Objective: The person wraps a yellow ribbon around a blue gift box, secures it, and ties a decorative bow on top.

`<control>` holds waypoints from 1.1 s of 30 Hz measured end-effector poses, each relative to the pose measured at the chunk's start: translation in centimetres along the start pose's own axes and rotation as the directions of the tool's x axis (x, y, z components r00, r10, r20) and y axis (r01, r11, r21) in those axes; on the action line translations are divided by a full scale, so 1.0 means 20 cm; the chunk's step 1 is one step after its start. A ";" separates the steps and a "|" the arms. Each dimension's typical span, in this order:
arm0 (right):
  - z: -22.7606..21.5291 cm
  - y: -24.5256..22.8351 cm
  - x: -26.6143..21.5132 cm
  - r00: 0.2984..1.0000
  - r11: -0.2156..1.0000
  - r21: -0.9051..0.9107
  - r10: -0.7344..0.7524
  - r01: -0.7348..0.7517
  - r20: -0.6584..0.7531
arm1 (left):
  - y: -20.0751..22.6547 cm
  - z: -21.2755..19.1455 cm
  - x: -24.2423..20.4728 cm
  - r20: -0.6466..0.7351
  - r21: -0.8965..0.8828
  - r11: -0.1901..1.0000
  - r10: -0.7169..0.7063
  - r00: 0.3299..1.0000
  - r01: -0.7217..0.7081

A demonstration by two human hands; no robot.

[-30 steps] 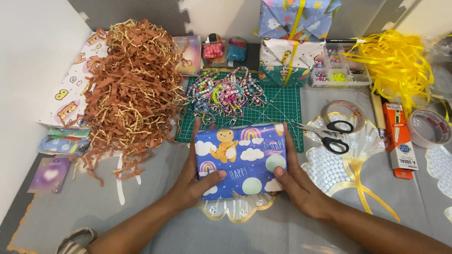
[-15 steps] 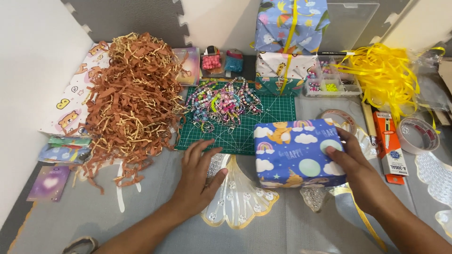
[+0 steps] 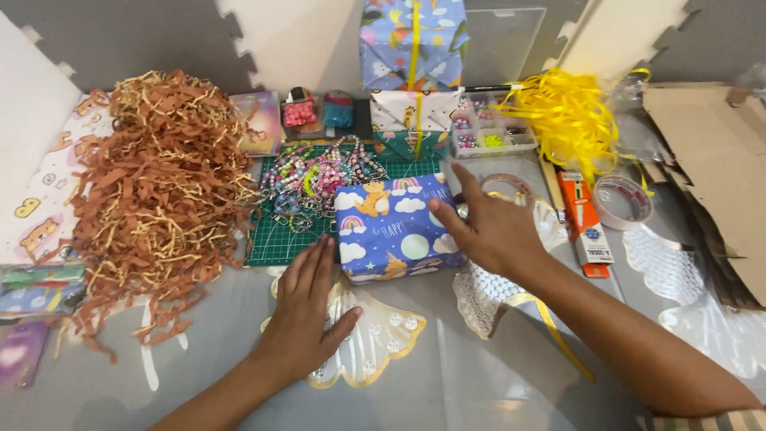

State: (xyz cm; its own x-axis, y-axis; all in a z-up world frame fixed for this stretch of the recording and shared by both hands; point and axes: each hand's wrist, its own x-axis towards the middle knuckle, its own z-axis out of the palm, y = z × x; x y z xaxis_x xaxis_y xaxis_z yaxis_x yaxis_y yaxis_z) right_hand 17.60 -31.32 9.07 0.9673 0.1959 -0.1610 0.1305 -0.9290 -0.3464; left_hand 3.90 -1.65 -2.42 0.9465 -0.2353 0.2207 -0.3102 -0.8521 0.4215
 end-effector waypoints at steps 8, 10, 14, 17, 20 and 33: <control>-0.24 0.85 0.89 0.846 0.981 -0.168 -0.171 0.098 -0.505 | 0.00 0.04 0.00 -0.082 0.011 0.999 -0.041 0.996 0.042; -0.26 1.01 1.10 0.816 0.964 -0.170 -0.264 0.204 -0.514 | 0.01 0.04 0.01 -0.114 0.038 0.998 -0.040 0.993 0.045; -0.20 1.12 1.33 0.884 0.907 -0.418 -0.148 -0.058 -0.444 | 0.01 0.05 0.00 -0.112 0.051 0.997 -0.049 0.993 0.055; -0.28 1.10 1.35 0.856 0.869 -0.475 -0.135 -0.139 -0.498 | 0.01 0.03 0.01 -0.113 0.041 0.998 -0.050 0.992 0.055; -0.40 1.11 1.35 0.808 0.886 -0.453 -0.192 -0.101 -0.556 | 0.00 0.04 0.01 -0.121 0.040 0.999 -0.030 0.992 0.035; -1.01 0.85 1.01 0.434 0.877 -0.039 -0.275 0.478 -0.858 | 0.01 0.04 0.01 -0.159 0.045 0.999 -0.011 0.987 0.018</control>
State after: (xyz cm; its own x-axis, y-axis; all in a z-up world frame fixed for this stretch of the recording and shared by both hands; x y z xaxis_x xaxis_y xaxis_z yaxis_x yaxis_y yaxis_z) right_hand 43.70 -49.46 18.53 0.5708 0.0711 0.8180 0.5855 -0.7336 -0.3448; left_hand 4.11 -2.17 -3.01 0.9237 -0.1489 0.3530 -0.2887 -0.8763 0.3857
